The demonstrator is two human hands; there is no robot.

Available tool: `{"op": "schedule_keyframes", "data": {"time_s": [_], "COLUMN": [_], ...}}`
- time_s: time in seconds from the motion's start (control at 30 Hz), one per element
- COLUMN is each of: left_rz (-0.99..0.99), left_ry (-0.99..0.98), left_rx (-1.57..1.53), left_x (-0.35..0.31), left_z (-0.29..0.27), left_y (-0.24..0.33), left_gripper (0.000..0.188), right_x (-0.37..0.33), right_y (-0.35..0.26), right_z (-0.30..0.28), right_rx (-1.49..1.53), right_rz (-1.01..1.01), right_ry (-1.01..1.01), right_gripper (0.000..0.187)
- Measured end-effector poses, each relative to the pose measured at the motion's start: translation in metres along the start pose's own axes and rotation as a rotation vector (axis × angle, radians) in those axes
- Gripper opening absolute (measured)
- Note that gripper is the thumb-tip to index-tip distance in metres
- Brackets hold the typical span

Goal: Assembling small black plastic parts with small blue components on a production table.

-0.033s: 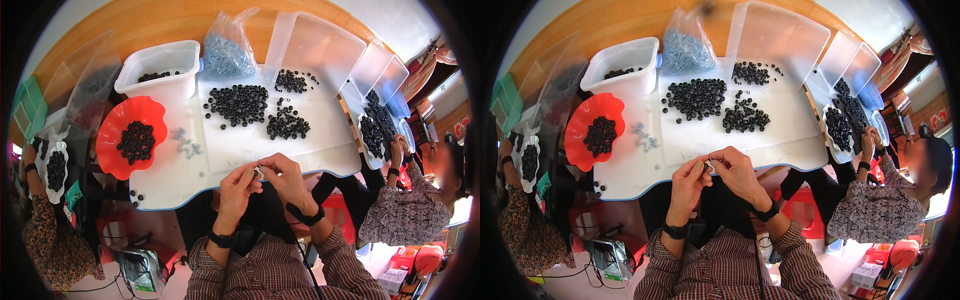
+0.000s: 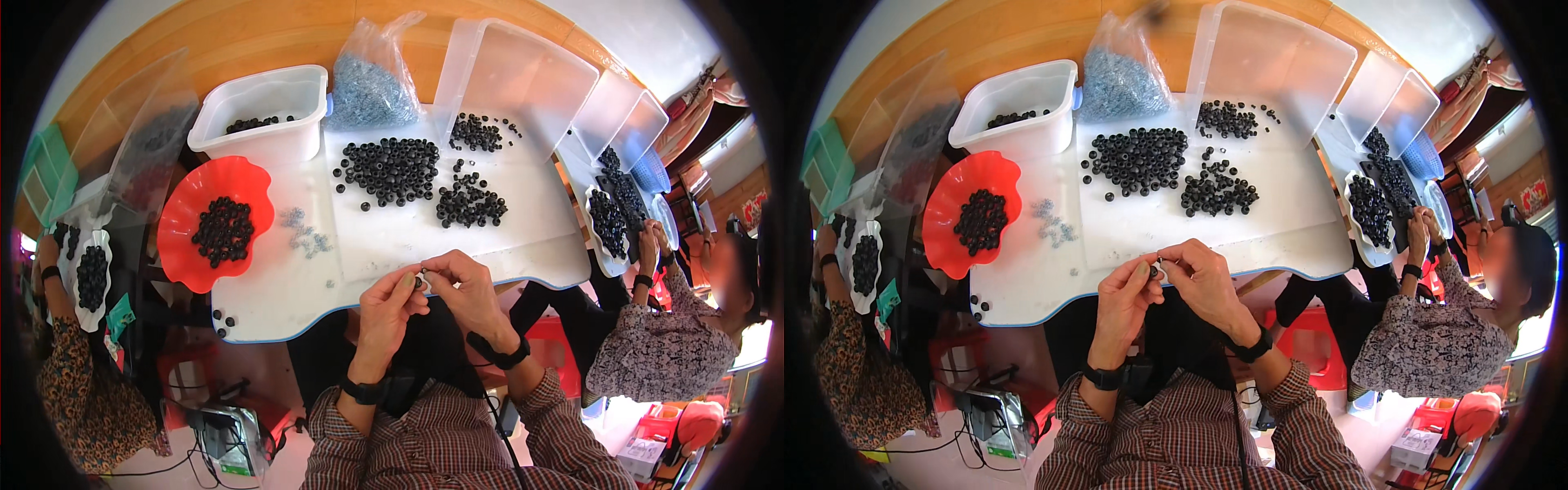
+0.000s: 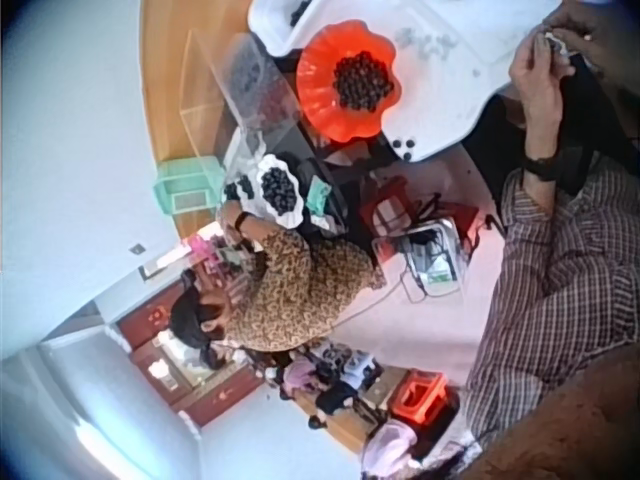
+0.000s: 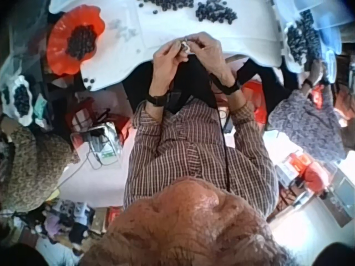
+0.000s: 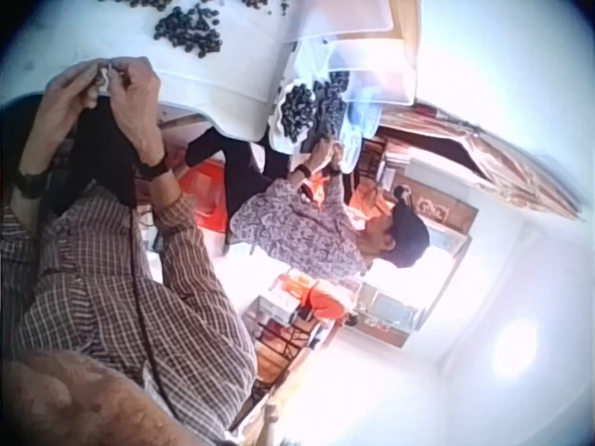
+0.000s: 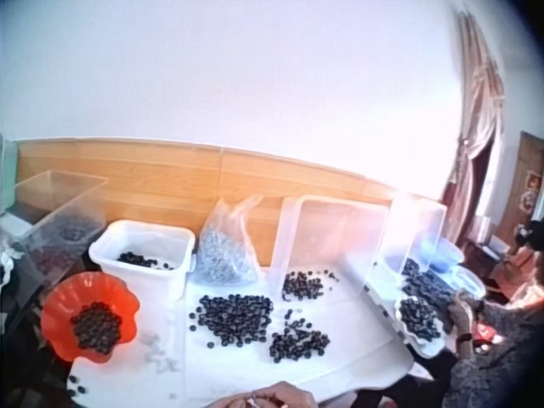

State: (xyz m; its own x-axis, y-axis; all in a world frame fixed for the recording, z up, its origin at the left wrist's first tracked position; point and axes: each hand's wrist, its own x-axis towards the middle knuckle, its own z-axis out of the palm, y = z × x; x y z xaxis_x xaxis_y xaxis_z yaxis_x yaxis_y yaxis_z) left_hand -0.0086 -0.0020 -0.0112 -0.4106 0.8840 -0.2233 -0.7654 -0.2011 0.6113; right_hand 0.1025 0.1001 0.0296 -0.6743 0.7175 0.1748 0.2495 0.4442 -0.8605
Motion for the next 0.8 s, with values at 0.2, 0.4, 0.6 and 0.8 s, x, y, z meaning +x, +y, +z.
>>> {"op": "schedule_keyframes", "data": {"time_s": [0.2, 0.4, 0.6, 0.8], "left_rz": [0.014, 0.008, 0.004, 0.003], "left_ry": [-0.036, -0.075, -0.108, -0.100], "left_rx": [-0.025, -0.099, -0.156, -0.155], "left_x": [0.002, 0.001, 0.001, 0.000], "left_z": [-0.005, -0.008, -0.010, -0.008], "left_y": [-0.002, 0.000, -0.001, -0.001], "left_gripper": [0.025, 0.024, 0.025, 0.025], "right_x": [-0.007, -0.010, -0.013, -0.014], "right_y": [0.007, 0.006, -0.004, -0.005], "right_z": [0.012, 0.015, 0.013, 0.013], "right_rx": [0.288, 0.483, 0.427, 0.260], "right_rz": [0.124, 0.144, 0.028, -0.009], "right_ry": [0.048, 0.057, 0.077, 0.073], "right_gripper": [0.014, 0.011, 0.009, 0.012]}}
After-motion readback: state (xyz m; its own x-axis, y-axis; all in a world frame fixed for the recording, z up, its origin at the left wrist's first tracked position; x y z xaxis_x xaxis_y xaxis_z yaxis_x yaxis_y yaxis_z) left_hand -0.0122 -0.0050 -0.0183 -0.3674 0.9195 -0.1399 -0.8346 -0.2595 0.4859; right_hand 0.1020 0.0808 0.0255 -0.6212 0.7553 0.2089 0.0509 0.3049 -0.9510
